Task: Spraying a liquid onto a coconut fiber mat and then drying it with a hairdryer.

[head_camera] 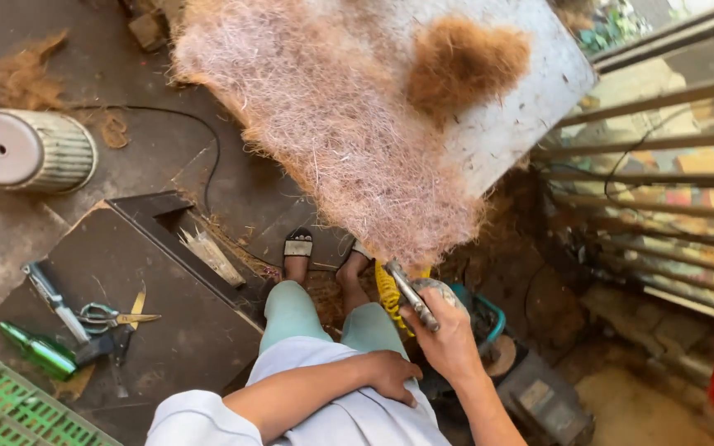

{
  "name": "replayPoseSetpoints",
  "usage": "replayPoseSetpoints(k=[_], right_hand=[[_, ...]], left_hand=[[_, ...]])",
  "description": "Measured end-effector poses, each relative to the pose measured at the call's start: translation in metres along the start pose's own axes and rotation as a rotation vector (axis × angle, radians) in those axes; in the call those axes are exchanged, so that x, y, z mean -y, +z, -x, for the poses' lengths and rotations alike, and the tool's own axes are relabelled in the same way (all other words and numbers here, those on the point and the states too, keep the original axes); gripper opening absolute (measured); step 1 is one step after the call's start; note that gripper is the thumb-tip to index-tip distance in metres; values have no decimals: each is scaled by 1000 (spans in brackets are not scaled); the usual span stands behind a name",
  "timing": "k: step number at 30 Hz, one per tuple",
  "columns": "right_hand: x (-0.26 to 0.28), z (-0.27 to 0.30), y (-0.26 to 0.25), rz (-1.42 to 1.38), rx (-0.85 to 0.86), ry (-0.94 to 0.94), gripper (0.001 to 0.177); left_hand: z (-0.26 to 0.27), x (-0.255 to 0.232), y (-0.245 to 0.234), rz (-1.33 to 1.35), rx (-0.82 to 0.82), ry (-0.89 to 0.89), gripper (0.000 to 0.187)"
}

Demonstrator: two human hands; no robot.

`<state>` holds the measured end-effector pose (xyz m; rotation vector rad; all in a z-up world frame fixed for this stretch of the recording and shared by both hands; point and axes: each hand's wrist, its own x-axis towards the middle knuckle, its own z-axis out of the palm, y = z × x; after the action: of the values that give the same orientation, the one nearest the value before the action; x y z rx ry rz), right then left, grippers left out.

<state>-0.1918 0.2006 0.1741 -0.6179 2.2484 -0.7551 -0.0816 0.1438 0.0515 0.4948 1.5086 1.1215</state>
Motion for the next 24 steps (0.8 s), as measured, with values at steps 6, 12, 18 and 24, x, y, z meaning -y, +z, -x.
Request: replayPoseSetpoints(k=[6,12,18,24], right_hand=[[-27,55,22,22,-162,244,19],[-13,63,43,-52,-241,400,37],[57,9,61,-86,-149,51,22],[82,-49,99,3,-282,55,20]], left_hand=[[30,36,10,-44,-132,-187,83],[43,133,10,144,-534,-223,67],[118,120,-17,368,-720,-268,66],[137,163,15,578,-941,-303,57]])
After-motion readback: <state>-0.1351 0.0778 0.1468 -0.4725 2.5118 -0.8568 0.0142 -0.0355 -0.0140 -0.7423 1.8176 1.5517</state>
